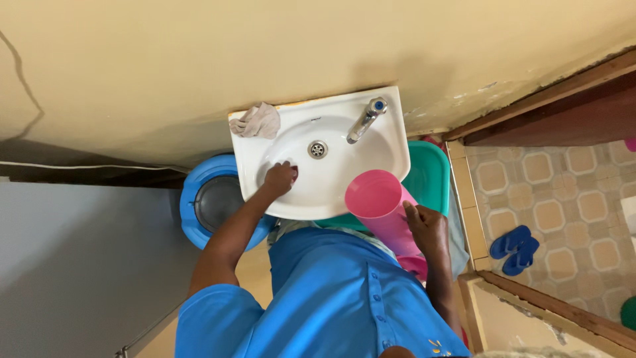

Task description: The person cleans a sink by hand, using a small cloth to scrub the basin and rinsing it with water from a pink pitcher.

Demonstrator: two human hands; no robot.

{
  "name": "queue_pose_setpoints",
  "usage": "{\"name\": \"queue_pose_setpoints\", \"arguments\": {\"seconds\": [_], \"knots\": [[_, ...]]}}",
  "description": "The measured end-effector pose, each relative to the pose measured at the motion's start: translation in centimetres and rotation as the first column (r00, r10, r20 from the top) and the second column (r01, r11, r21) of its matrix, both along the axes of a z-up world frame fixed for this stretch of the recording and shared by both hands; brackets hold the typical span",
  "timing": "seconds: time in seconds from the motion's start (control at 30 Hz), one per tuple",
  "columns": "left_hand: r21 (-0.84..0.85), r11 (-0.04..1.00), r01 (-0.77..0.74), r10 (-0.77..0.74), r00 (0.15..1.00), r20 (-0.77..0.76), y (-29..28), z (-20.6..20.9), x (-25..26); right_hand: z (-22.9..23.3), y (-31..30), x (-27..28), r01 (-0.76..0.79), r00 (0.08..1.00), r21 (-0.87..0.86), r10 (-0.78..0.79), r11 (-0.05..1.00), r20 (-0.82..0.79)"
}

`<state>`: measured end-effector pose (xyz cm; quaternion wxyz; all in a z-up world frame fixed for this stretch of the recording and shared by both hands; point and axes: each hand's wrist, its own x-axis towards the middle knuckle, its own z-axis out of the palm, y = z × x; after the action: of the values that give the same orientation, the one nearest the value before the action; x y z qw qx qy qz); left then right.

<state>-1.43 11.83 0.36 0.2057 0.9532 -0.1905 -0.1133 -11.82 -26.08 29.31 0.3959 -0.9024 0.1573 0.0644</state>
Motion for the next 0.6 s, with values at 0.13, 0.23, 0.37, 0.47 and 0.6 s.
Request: {"name": "queue_pose_setpoints", "arguments": {"seconds": [0.13, 0.23, 0.37, 0.47, 0.6], "knots": [[-0.056, 0.991, 0.124, -0.127, 0.99, -0.056, -2.8, -0.4, 0.1, 0.1, 0.0, -0.1, -0.02, 0.999, 0.006, 0.02, 1.0, 0.032], [-0.201, 0.977, 0.076, -0.102, 0.987, -0.121, -8.2, -0.4, -1.6, 0.1, 0.1, 0.0, -0.02, 1.0, 0.009, 0.02, 1.0, 0.022], [-0.24, 0.971, -0.009, -0.077, 0.935, -0.345, -9.7, 0.3, -2.2, -0.1, 0.3, 0.4, -0.025, 0.999, 0.011, 0.025, 1.0, 0.021], [-0.009, 0.966, 0.259, -0.252, 0.932, -0.26, -6.7, 0.2, -1.4, -0.2, 0.3, 0.6, -0.039, 0.999, -0.018, 0.038, 0.999, -0.005], [0.285, 0.956, 0.071, -0.047, 0.995, -0.09, 0.2, 0.1, 0.2, -0.2, 0.3, 0.8, -0.059, 0.998, -0.003, 0.059, 0.998, 0.011]]}}
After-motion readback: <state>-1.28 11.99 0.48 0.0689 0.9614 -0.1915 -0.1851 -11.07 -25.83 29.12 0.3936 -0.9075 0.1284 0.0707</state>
